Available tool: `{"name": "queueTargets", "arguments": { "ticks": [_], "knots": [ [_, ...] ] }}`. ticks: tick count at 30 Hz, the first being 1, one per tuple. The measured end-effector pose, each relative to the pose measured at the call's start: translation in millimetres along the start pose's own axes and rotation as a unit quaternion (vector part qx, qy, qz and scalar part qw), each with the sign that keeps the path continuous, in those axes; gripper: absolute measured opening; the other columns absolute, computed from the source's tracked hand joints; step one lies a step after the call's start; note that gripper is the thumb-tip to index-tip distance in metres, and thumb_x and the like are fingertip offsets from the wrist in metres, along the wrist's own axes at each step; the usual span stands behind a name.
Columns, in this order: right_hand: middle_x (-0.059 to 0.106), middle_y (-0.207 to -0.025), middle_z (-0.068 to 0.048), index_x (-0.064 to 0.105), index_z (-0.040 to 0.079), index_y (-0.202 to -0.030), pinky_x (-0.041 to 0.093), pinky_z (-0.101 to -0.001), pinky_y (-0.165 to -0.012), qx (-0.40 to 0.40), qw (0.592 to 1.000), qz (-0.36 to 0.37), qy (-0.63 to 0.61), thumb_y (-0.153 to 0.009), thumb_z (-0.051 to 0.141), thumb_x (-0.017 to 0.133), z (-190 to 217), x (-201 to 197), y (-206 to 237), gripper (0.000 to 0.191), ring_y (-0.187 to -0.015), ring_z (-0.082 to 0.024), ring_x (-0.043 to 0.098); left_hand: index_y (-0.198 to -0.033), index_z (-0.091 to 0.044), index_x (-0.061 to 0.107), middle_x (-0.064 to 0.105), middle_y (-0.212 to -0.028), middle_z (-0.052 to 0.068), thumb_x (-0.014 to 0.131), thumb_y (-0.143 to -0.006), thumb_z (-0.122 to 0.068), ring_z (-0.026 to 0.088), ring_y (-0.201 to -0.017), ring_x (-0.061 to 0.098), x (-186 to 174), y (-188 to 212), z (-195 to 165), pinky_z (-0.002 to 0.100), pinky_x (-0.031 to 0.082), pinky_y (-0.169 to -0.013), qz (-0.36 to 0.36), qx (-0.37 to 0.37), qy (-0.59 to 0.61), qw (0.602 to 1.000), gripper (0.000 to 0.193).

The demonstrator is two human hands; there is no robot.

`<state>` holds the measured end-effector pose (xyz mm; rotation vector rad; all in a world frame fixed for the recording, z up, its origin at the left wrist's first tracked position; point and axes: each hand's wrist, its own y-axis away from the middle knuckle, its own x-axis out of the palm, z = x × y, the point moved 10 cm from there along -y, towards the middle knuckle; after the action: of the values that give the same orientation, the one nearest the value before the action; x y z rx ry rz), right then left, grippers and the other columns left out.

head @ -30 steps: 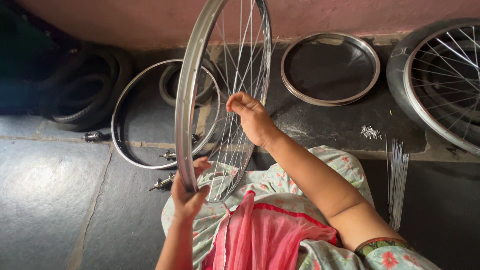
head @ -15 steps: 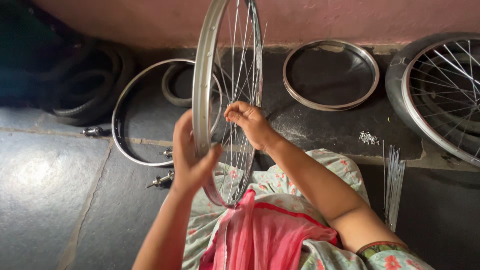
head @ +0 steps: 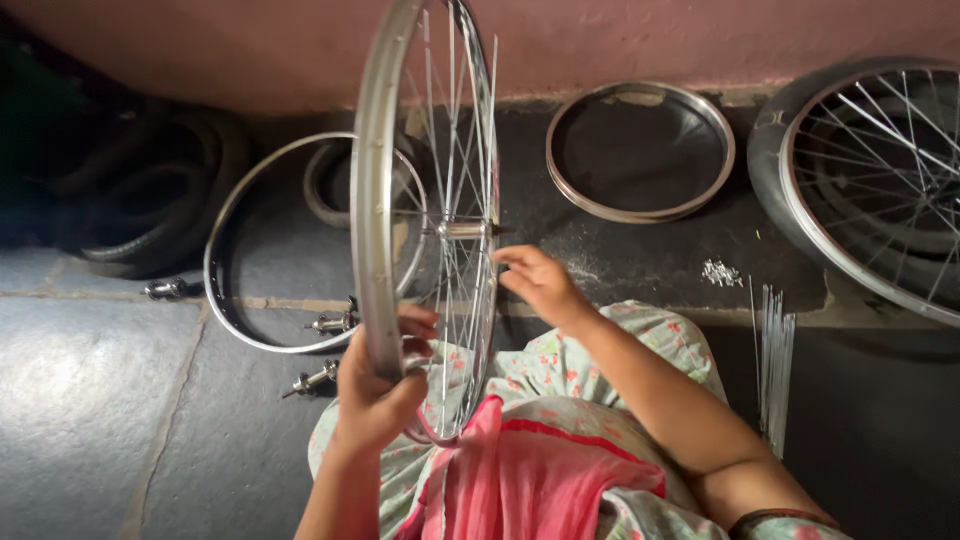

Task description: The person inserts metal spokes into a bicycle wheel rim and hub, threading each spoke through the rim holes and into the hub. The person rotates the wheel to access different spoke positions and continues inserting spokes one at a time.

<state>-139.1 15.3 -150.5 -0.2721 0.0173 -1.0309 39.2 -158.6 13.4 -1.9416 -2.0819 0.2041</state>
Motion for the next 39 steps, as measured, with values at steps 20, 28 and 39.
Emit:
{"name": "queueTargets", "arguments": {
  "ticks": [20,28,39],
  "knots": [
    [0.063,-0.136,-0.021,0.068,0.007,-0.133,0.046,-0.0488,-0.106,0.253,0.657,-0.298,0.645,-0.080,0.026,0.082,-52.8,-354.0,149.5,0.058,-0.124,-0.043,0.057,-0.124,0.001,0.053,0.062,-0.128,0.016,0.052,-0.068,0.013,0.023,-0.116,0.061,-51.7,-20.7,7.1,0.037,0.052,-0.095,-0.096,-0.034,-0.017,0.995,0.058],
    [0.066,-0.132,-0.022,0.073,0.006,-0.119,0.050,-0.0496,-0.103,0.327,0.662,-0.317,0.595,-0.103,0.029,0.061,-76.0,-371.2,148.9,0.031,-0.122,-0.043,0.062,-0.125,0.001,0.054,0.062,-0.128,0.016,0.051,-0.067,0.014,0.022,-0.114,0.062,-54.9,-25.6,6.3,0.035,0.050,-0.095,-0.095,-0.037,-0.013,0.995,0.060],
    [0.064,-0.129,-0.027,0.068,-0.001,-0.120,0.048,-0.0573,-0.093,0.284,0.660,-0.332,0.612,-0.107,0.024,0.044,-80.8,-371.8,154.7,0.037,-0.115,-0.049,0.060,-0.123,0.000,0.054,0.065,-0.125,0.017,0.052,-0.066,0.013,0.019,-0.105,0.062,-50.6,-27.7,5.4,0.032,0.049,-0.085,-0.079,-0.033,-0.011,0.996,0.059]
  ]
}}
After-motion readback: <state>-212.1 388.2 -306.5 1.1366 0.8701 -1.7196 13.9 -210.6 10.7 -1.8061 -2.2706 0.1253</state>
